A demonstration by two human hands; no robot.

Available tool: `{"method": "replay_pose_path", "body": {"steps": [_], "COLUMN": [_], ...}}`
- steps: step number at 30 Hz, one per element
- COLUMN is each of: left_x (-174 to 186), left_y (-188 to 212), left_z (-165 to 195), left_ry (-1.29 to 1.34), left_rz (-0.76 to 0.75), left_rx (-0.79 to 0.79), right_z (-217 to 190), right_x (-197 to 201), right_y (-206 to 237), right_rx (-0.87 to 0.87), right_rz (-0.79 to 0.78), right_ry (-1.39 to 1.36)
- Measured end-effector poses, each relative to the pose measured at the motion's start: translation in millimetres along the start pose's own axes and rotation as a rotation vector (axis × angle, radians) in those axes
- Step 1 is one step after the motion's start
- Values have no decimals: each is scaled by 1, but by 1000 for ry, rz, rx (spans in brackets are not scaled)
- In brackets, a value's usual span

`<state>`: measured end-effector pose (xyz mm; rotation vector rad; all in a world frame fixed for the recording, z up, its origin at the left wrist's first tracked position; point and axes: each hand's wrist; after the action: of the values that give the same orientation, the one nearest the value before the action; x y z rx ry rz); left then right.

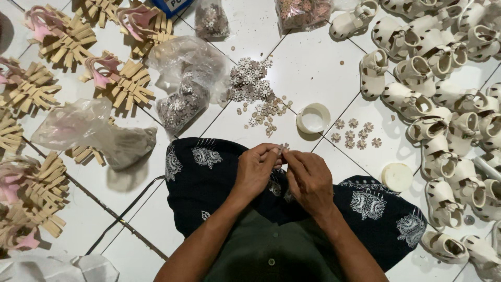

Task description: The person sits on the floor and repeatedly picks up small flower-shaped components and circular pieces, then presses them together by hand. The assembled units are placed on the floor nearby. The person continues this repetitive assembly throughout the clip.

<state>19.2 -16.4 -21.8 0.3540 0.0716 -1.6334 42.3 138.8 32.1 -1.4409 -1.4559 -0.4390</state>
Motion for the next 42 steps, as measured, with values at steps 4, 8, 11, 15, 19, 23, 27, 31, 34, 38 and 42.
{"method": "replay_pose_path", "body": {"steps": [4, 8, 11, 15, 19, 23, 27, 31, 34, 38, 42], "left_x": [4, 8, 9, 8, 2, -2, -4, 2, 13, 33, 55], "left_y": [-4, -3, -3, -3, 1, 4, 7, 9, 8, -1, -7], "left_z": [-16, -28, -33, -32, -22, -4, 11, 10, -3, -27, -38], "left_ry": [175, 232, 258, 244, 144, -87, -221, -368, -302, 71, 73], "left_rz": [-30, -16, -10, -6, 11, 34, 32, 38, 60, 107, 129], "left_rx": [10, 97, 139, 100, 8, -23, -94, -92, -63, -10, 69], "right_z": [-1, -2, -3, -4, -6, -9, -9, -2, 11, 54, 86], "right_x": [-1, 1, 1, 0, -6, -10, -12, -10, -17, -66, -124], "right_y": [7, 15, 18, 19, 15, 9, 6, 18, 30, 9, -19], "right_rx": [-88, -155, -218, -256, -232, -196, -134, -128, -275, -529, -834], "right_rz": [62, 135, 137, 98, 9, -1, 16, 91, 148, -46, -261], "right_ry": [-124, -227, -275, -276, -163, -119, -70, -172, -271, -330, -380]}}
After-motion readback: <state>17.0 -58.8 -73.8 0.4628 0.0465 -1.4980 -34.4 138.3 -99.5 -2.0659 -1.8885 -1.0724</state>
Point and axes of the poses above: each hand's wrist, its own y-axis away from the middle knuckle, its own x-axis out of the back of the hand, z = x × y, and after that the axes turned 9 degrees about -x, right-handed
